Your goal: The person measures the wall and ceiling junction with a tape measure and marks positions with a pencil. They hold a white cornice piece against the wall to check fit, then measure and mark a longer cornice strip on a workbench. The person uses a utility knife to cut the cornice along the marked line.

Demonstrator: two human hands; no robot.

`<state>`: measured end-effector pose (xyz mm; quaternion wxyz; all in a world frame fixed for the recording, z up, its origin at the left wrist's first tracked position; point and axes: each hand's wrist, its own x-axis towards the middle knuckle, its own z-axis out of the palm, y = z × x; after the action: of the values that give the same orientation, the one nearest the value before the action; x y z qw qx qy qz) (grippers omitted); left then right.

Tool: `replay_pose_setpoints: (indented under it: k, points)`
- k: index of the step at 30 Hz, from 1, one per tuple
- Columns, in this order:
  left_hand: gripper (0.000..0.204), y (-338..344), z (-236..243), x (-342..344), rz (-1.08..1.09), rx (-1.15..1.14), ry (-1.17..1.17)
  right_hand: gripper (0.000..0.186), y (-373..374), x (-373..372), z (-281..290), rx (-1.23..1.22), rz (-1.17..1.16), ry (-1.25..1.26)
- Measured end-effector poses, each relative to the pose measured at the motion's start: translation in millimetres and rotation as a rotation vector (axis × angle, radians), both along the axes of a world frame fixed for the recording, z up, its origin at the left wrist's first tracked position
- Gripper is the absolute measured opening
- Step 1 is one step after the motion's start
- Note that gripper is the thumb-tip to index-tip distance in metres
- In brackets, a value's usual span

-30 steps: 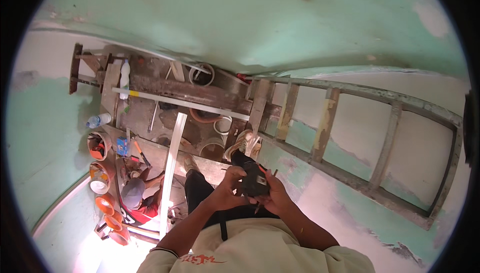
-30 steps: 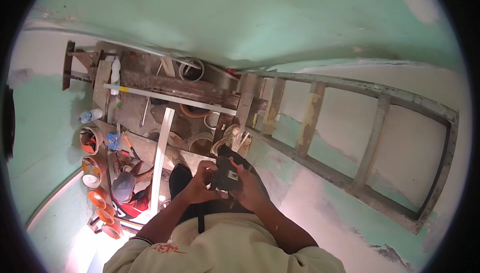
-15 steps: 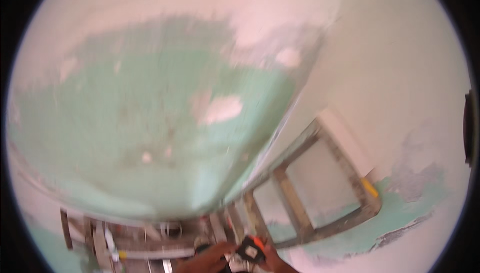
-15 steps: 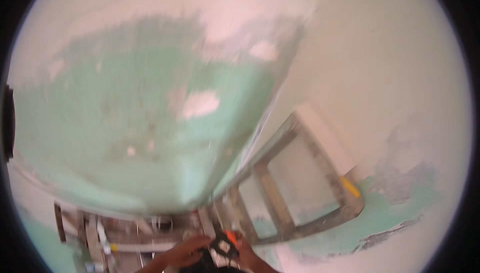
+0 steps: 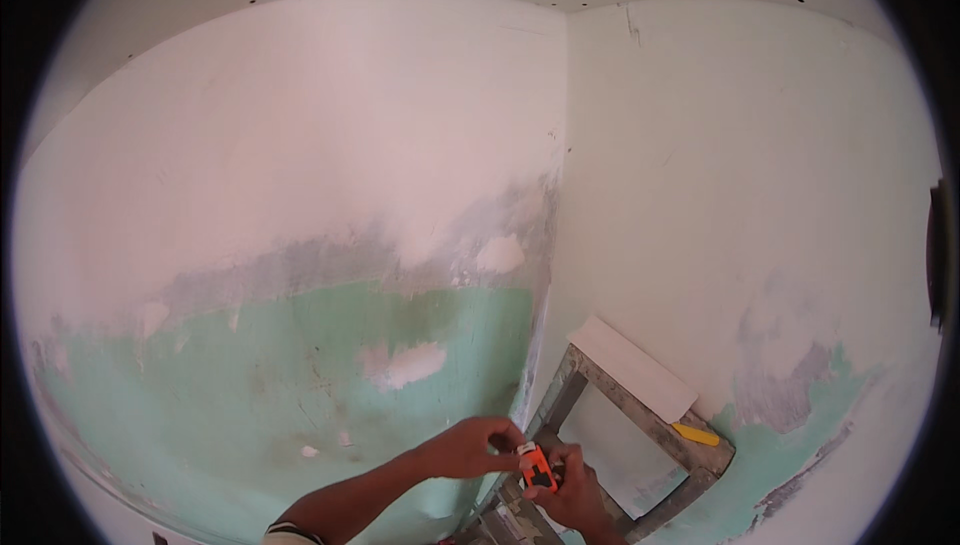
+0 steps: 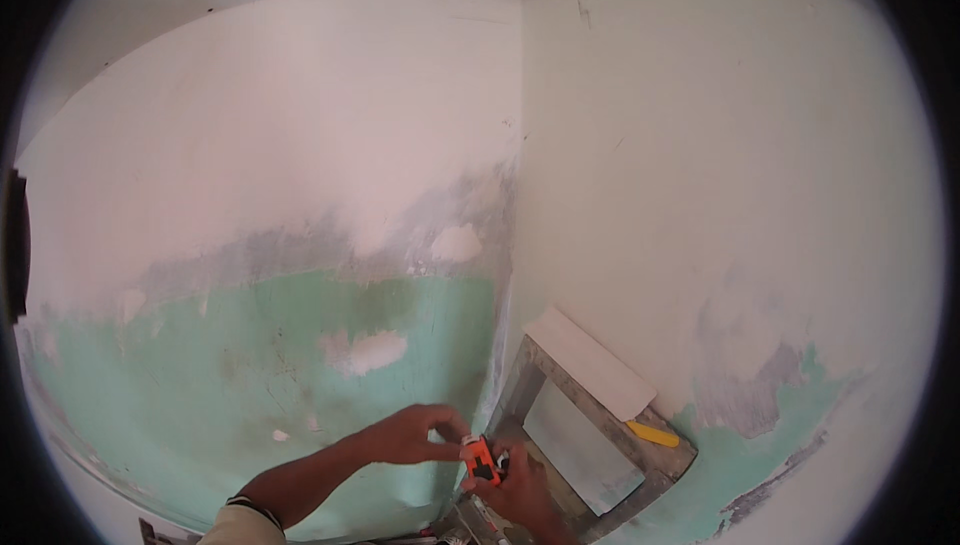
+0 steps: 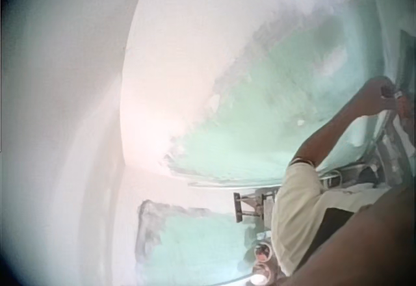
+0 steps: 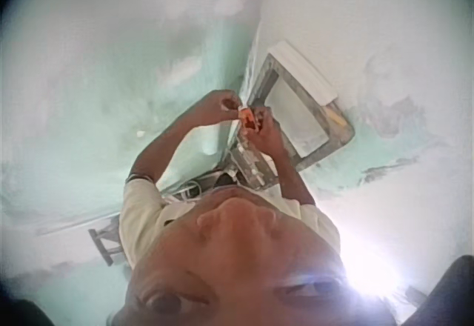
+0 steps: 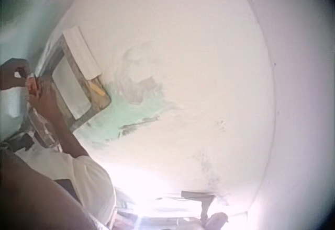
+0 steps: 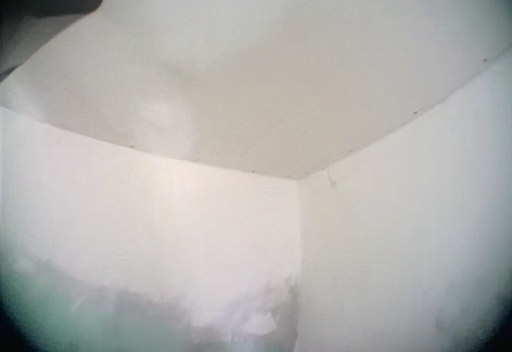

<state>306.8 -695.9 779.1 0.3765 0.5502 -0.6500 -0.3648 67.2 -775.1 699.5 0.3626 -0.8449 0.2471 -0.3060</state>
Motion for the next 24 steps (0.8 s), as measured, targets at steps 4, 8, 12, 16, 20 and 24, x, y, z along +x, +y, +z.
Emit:
replay_pose_setpoints:
  k: [4, 8, 12, 16, 20, 24]
  points:
    - [0.037, -33.3, 58.6, 25.9, 0.031, 0.051, -0.054, 0.076, -31.3, 38.4, 30.3, -0.161, 0.021, -0.172]
    - [0.026, -61.8, 109.2, 71.1, -0.011, -0.065, -0.07, 0.086, -50.2, 66.9, 55.7, -0.129, 0.084, -0.253]
    - [0.018, -80.7, 215.2, 95.2, 0.029, -0.094, 0.172, 0.082, -72.3, 90.7, 67.9, 0.047, 0.142, -0.301]
    - [0.028, -95.8, 315.7, 119.5, 0.177, -0.433, 0.095, 0.066, -86.2, 116.4, 76.1, 0.125, 0.154, -0.372]
    - [0.035, -117.4, 372.2, 138.6, 0.334, -0.763, -0.028, 0.054, -94.3, 147.6, 91.6, 0.26, 0.154, -0.447]
    - [0.035, -147.7, 373.4, 136.5, 0.619, -1.363, -0.505, 0.047, -126.2, 174.9, 117.9, 0.166, -0.022, -0.573]
